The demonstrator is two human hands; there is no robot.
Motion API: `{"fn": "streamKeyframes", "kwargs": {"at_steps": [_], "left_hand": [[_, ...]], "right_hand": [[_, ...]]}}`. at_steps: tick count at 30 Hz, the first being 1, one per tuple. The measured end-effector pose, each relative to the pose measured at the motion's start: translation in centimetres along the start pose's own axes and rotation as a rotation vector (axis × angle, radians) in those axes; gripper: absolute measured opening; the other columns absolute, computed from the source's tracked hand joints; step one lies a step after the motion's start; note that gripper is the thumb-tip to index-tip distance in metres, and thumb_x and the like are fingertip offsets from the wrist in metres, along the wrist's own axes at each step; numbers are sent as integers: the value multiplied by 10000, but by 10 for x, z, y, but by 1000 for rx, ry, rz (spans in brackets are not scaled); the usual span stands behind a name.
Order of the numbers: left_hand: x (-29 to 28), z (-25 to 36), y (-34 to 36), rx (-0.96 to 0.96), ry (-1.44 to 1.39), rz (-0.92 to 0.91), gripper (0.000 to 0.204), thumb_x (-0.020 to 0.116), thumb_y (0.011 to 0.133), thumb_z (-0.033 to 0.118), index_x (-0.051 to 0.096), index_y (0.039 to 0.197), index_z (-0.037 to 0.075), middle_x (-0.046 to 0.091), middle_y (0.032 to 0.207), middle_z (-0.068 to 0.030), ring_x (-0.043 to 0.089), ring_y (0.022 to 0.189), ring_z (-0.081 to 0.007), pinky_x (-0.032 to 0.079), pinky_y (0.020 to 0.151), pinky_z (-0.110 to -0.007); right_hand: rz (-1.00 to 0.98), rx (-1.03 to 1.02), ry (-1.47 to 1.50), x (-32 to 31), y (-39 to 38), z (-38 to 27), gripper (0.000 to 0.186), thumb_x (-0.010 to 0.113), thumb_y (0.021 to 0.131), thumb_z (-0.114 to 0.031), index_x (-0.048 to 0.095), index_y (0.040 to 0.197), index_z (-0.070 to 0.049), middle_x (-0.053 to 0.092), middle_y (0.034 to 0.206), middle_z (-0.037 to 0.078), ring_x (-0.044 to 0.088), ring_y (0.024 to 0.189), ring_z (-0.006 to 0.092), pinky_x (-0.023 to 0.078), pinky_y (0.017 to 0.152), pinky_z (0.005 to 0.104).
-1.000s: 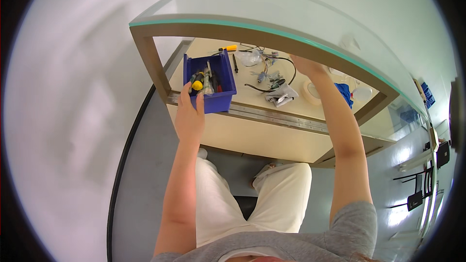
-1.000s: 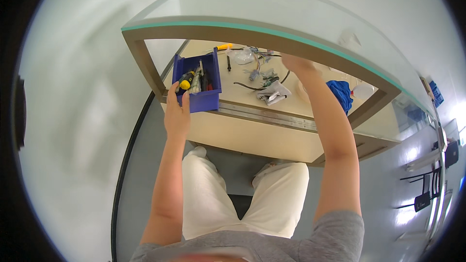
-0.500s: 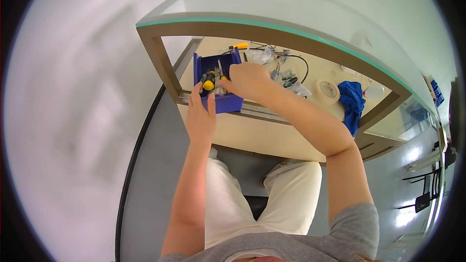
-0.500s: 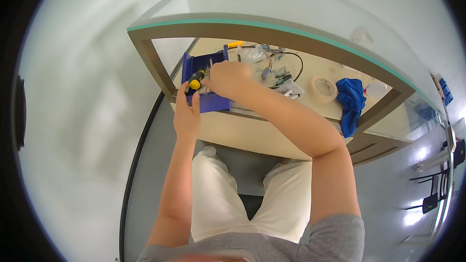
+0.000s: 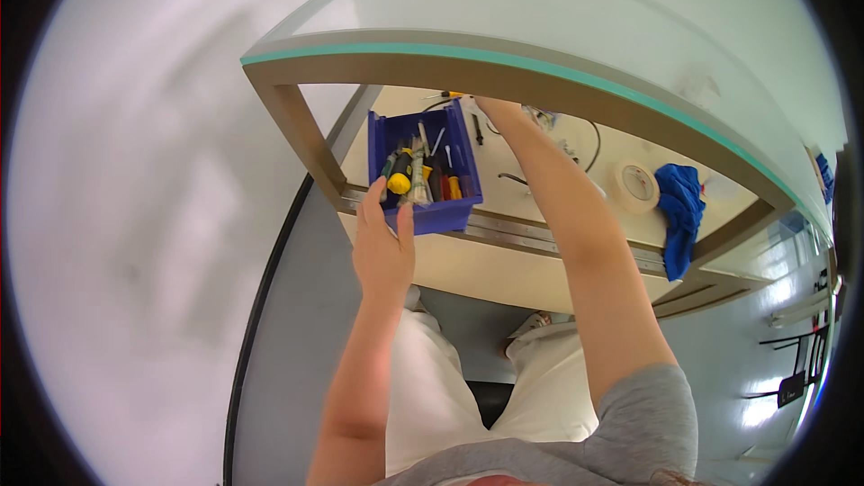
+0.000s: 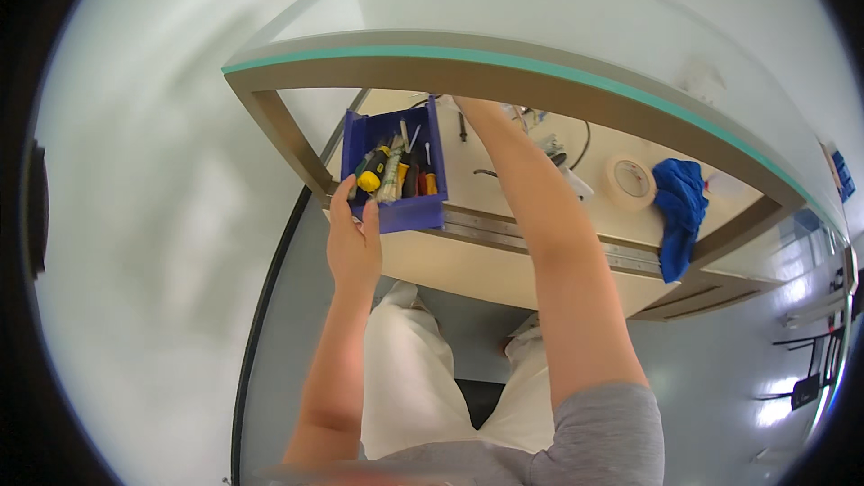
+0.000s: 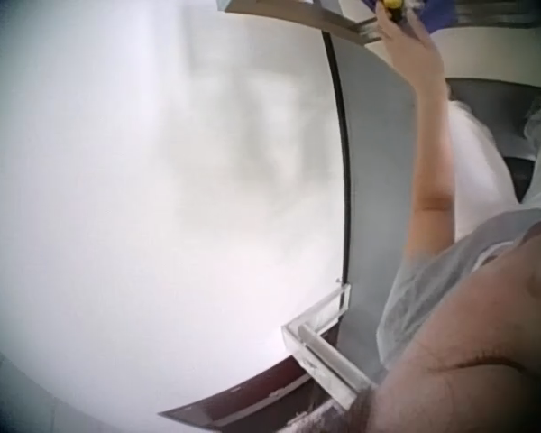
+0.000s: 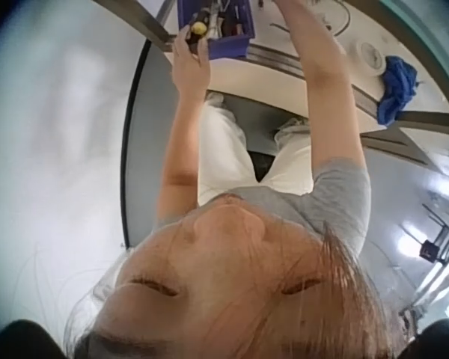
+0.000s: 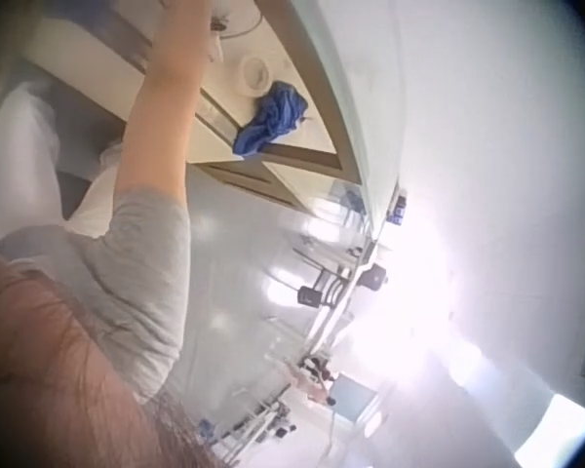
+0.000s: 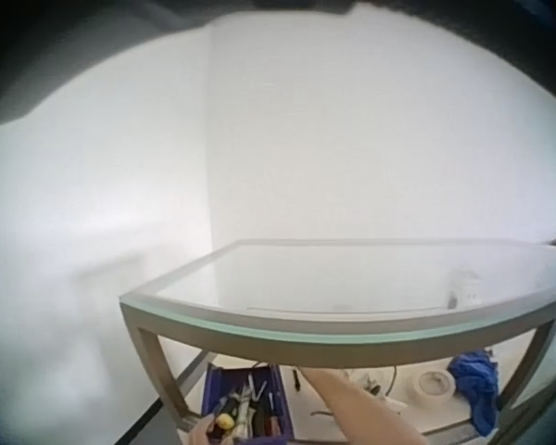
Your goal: Cleaning the glass of a display case and organizing tools into a container.
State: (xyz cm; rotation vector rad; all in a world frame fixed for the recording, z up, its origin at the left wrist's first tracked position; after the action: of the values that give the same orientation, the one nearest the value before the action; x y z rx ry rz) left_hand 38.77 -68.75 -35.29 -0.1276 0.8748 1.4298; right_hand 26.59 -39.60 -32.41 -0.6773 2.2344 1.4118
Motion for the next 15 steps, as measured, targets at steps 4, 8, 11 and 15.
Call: {"fn": "streamKeyframes", "kwargs": {"at_steps": [4, 8, 11, 15], "left_hand": [[0, 3, -1, -24, -33, -61, 455, 537, 951, 298, 424, 1349, 109, 546, 1242, -128, 567, 1104, -334, 497, 830, -419], [0, 2, -2, 19, 10, -52, 456, 541, 945, 269, 423, 1356, 111, 565, 1227, -115, 595, 931, -293, 507, 772, -368], [0, 3, -2, 41, 17, -38, 446, 533, 948, 239, 420, 1362, 118, 577, 1236, -101, 603, 792, -256, 498, 750, -331], [2, 1, 1, 45, -7, -46, 482, 570, 930, 292, 418, 1350, 111, 560, 1200, -135, 617, 993, -345, 529, 726, -398]], "right_hand": [[-47, -19, 13, 36, 15, -8, 336, 495, 925, -265, 648, 1112, -32, 635, 1142, 210, 601, 1064, 353, 452, 929, 456], [-128, -49, -2, 72, 21, -11, 337, 503, 922, -274, 655, 1104, -34, 639, 1135, 208, 605, 1060, 353, 456, 925, 456], [-196, -70, -45, 84, 16, -4, 339, 509, 919, -281, 660, 1097, -35, 643, 1131, 207, 609, 1057, 354, 459, 923, 457], [-276, -90, -132, 78, 5, 14, 341, 517, 916, -290, 667, 1088, -36, 647, 1125, 206, 613, 1053, 354, 463, 919, 457]]}}
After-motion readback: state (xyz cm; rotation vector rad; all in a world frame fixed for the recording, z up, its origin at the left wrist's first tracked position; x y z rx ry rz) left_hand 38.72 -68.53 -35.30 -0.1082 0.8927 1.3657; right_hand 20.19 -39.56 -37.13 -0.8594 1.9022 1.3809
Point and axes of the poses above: each hand's wrist, its own y-axis towards the middle knuckle, its own x-axis out of the palm, z = x × y, the point moved 4 cm from there along y, towards the middle knuckle
